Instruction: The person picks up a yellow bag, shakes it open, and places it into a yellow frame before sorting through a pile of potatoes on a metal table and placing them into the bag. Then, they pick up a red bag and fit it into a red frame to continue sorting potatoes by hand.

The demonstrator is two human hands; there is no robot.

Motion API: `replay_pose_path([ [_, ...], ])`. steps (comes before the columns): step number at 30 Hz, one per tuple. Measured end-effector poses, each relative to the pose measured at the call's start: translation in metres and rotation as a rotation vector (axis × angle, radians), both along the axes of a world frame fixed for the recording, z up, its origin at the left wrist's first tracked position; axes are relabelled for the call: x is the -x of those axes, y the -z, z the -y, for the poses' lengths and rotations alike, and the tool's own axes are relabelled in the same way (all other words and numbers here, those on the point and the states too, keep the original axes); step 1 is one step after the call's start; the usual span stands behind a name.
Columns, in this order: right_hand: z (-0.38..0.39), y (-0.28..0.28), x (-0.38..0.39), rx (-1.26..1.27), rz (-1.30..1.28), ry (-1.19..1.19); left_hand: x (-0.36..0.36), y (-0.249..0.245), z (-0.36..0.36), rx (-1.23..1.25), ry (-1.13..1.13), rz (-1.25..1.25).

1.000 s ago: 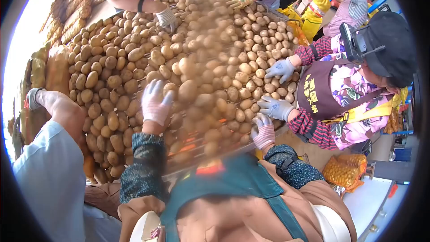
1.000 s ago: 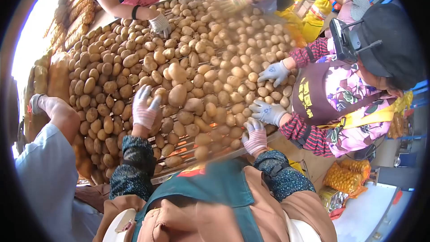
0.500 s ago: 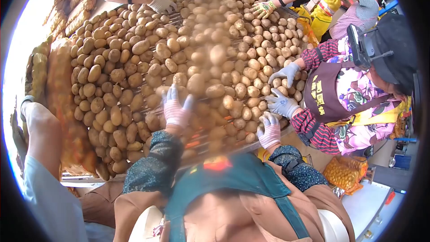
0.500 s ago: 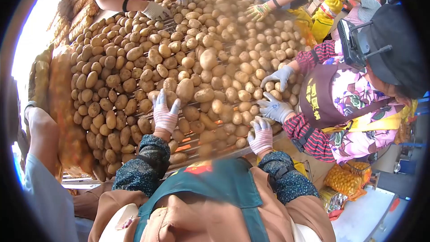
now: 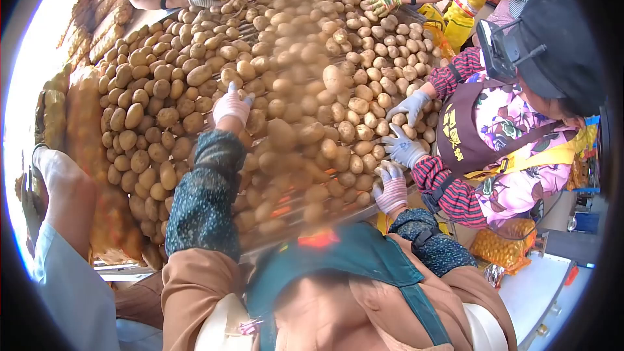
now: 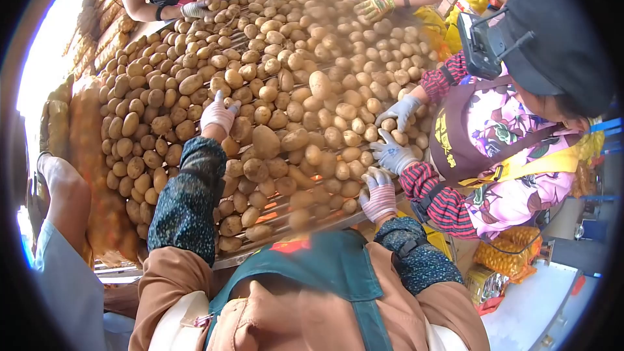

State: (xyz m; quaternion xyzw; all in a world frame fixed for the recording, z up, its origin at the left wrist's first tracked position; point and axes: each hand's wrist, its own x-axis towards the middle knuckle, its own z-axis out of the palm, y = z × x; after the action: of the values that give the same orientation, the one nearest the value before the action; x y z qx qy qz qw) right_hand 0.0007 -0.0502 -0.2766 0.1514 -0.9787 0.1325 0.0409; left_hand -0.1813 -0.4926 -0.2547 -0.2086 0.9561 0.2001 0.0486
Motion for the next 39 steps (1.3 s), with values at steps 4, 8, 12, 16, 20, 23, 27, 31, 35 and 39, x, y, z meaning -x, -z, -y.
replay_pose_path([
  [4,-0.006,-0.001,0.0,0.041,0.016,0.019,0.012,0.009,-0.004,-0.035,0.091,0.068],
  [8,-0.009,0.002,0.0,0.059,-0.006,0.011,-0.017,-0.017,0.012,-1.421,-0.432,-0.327],
  [12,-0.009,0.002,0.002,0.047,-0.008,0.009,-0.042,0.006,0.026,-1.359,-0.277,-0.358],
  [16,-0.01,0.003,-0.001,0.016,-0.007,-0.001,-0.057,-0.017,-0.015,-0.134,0.229,-0.091],
  [20,-0.007,0.006,0.002,0.029,0.01,0.014,-0.037,-0.024,-0.016,-0.106,0.311,0.138],
  [23,-0.008,0.006,0.002,0.022,0.025,0.019,-0.021,-0.02,-0.007,-0.06,0.338,0.307],
  [27,-0.003,0.015,0.004,0.063,0.017,0.023,-0.026,-0.027,-0.011,-0.036,0.398,0.27],
  [31,0.002,0.028,0.011,0.094,0.019,0.004,-0.056,-0.018,-0.001,-1.099,-0.024,-0.036],
  [35,0.008,0.027,0.012,0.105,0.025,0.0,-0.096,-0.009,-0.015,-1.909,0.134,-0.232],
  [39,0.01,0.027,0.017,0.109,0.028,0.0,-0.098,-0.002,-0.042,-1.771,0.061,-0.337],
])
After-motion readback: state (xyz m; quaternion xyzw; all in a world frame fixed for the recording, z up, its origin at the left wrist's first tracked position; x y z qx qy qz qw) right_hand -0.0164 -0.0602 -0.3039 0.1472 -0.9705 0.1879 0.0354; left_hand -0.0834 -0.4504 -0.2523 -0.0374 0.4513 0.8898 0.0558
